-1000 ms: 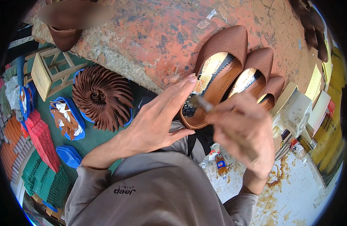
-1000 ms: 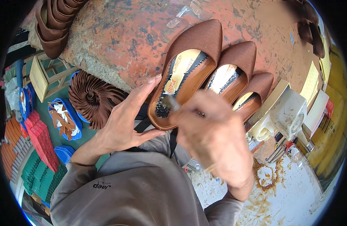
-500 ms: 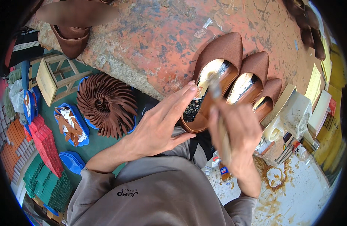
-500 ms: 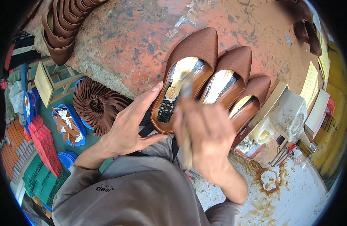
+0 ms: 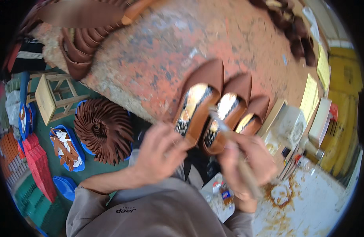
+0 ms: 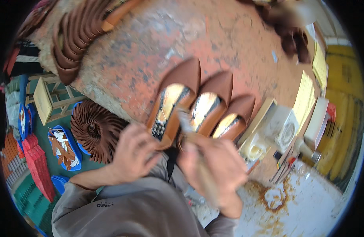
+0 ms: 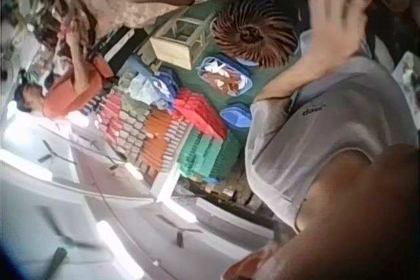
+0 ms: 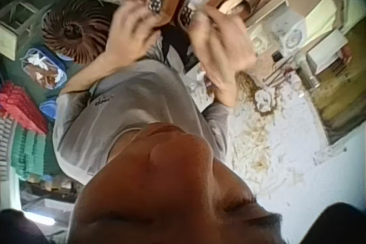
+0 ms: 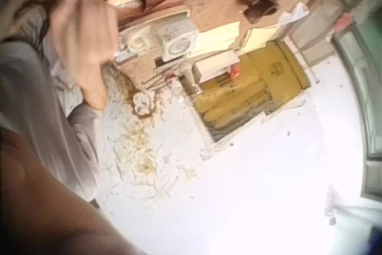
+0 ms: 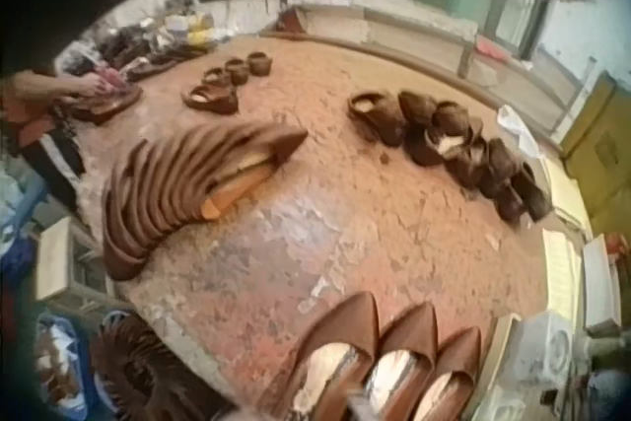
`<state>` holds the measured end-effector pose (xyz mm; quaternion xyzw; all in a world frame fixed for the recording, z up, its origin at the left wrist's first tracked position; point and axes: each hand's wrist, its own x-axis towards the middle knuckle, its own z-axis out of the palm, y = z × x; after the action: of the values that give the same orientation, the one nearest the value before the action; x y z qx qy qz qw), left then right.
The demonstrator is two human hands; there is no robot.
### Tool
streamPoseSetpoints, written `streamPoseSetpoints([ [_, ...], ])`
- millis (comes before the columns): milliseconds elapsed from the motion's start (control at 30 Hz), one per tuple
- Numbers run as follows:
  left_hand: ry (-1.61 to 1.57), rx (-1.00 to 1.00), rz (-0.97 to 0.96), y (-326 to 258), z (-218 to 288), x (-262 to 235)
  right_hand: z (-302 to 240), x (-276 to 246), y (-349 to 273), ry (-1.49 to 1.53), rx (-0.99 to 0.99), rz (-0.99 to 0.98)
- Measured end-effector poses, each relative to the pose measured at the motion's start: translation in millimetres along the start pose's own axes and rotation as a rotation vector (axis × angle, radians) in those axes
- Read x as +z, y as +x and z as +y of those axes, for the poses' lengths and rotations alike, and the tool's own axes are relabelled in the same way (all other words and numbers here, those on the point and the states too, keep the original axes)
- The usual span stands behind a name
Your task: Applying glue or adhesive to the inside of shoes using a brush in a manufacturing setting.
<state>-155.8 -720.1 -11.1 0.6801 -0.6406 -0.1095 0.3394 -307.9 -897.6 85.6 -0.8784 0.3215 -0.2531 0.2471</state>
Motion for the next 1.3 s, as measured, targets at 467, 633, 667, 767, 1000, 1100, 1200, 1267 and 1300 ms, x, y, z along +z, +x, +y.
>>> streamPoseSetpoints([
  [467,0.121,0.568,0.236,92.6,-24.8,60.1,70.2,-61.1,-60.9,-0.08,0.354,0.65],
  [633,0.529,0.486,0.513,218.1,-102.0,-29.6,73.1,-72.0,-70.3,-0.137,0.286,0.736],
  [667,0.593,0.493,0.58,257.1,-120.9,-58.8,74.3,-75.7,-73.7,-0.147,0.287,0.743],
  [767,0.875,0.199,0.521,339.7,-176.3,-165.5,68.7,-77.8,-79.7,-0.09,0.27,0.795],
  [1000,0.744,-0.3,0.142,301.5,-178.4,-145.7,71.5,-69.3,-92.4,-0.077,0.311,0.764],
  [1100,0.844,-0.315,0.155,236.8,-220.7,-97.0,70.0,-67.1,-97.2,-0.077,0.308,0.735],
  [1200,0.804,-0.307,0.257,214.7,-247.5,-96.4,69.0,-68.7,-99.1,-0.083,0.271,0.694],
  [1267,0.707,-0.045,0.493,222.5,-243.3,-90.7,60.9,-72.9,-97.6,-0.086,0.231,0.67],
  [1300,0.661,-0.005,0.455,225.3,-236.0,-84.6,53.7,-74.2,-93.3,-0.147,0.165,0.694],
])
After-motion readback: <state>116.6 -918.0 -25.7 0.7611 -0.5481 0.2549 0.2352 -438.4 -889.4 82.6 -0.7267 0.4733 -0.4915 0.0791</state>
